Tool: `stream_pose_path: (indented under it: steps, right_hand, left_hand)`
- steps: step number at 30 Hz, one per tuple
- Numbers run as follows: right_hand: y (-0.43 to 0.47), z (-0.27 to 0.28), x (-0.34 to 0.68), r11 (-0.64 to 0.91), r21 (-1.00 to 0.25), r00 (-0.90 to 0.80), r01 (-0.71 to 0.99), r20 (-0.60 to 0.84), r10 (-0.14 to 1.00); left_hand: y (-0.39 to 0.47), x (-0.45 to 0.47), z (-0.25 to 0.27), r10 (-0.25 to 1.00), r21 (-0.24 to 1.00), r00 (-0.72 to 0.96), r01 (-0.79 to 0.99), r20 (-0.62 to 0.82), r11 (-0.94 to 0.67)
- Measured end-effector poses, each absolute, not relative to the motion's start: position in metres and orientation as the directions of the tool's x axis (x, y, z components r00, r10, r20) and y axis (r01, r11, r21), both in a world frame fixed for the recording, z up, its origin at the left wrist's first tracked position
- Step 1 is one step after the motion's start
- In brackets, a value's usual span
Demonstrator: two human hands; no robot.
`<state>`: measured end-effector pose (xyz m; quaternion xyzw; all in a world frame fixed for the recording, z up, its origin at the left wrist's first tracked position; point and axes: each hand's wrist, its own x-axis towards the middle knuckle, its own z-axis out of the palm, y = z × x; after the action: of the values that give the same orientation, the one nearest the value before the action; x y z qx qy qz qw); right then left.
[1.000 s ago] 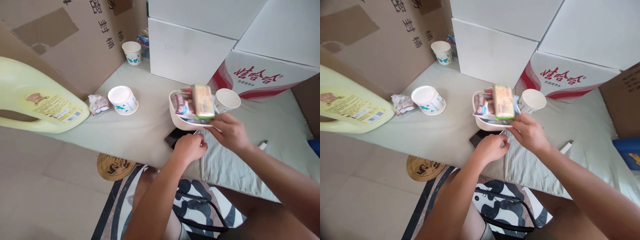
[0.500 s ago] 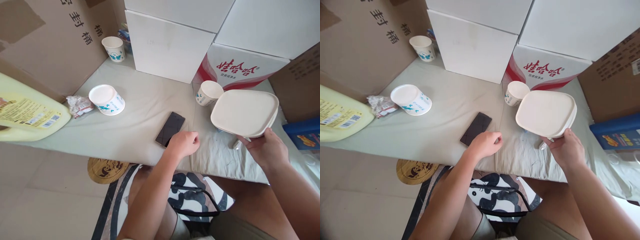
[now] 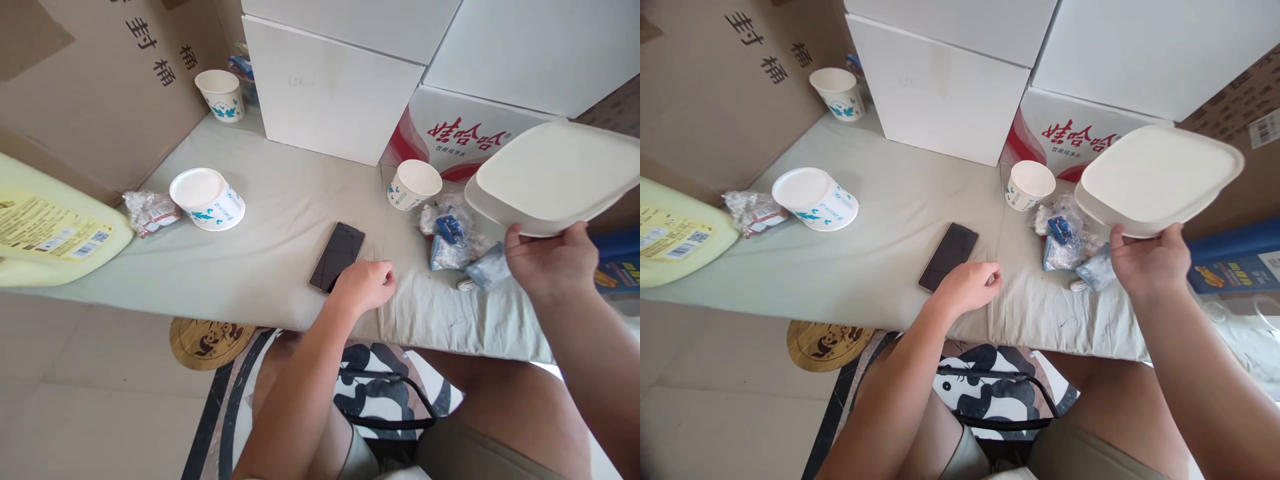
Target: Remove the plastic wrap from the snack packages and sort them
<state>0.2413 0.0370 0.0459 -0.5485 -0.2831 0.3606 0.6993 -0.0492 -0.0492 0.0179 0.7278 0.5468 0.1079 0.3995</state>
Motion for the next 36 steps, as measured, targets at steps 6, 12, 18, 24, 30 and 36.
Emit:
stream_pose_path:
  steps: [6,12,18,24,30,36]
  right_hand:
    - [0.072,0.041,0.207,0.128,-0.930,0.550,-0.345,-0.089,0.830]
    - [0.107,0.031,0.178,0.107,-0.991,0.502,-0.078,0.054,0.863]
    - [0.102,0.020,0.171,0.154,-0.944,0.411,0.292,0.270,0.871]
    - [0.097,0.029,0.169,0.112,-0.960,0.418,0.256,0.214,0.883]
    - [0.093,0.025,0.136,0.121,-0.978,0.198,0.171,0.155,0.968]
    - [0.090,0.027,0.117,0.243,-0.837,0.023,0.490,0.291,0.956]
  left_hand:
    - [-0.050,-0.050,0.017,0.882,0.701,0.380,0.708,-0.277,-0.086]
    - [-0.048,-0.050,0.016,0.879,0.692,0.380,0.717,-0.289,-0.082]
    - [-0.049,-0.053,0.019,0.872,0.698,0.388,0.712,-0.299,-0.078]
    - [-0.051,-0.055,0.020,0.871,0.715,0.383,0.697,-0.309,-0.053]
    - [-0.049,-0.053,0.017,0.877,0.708,0.385,0.702,-0.288,-0.076]
    - [-0.049,-0.050,0.015,0.888,0.707,0.387,0.699,-0.248,-0.108]
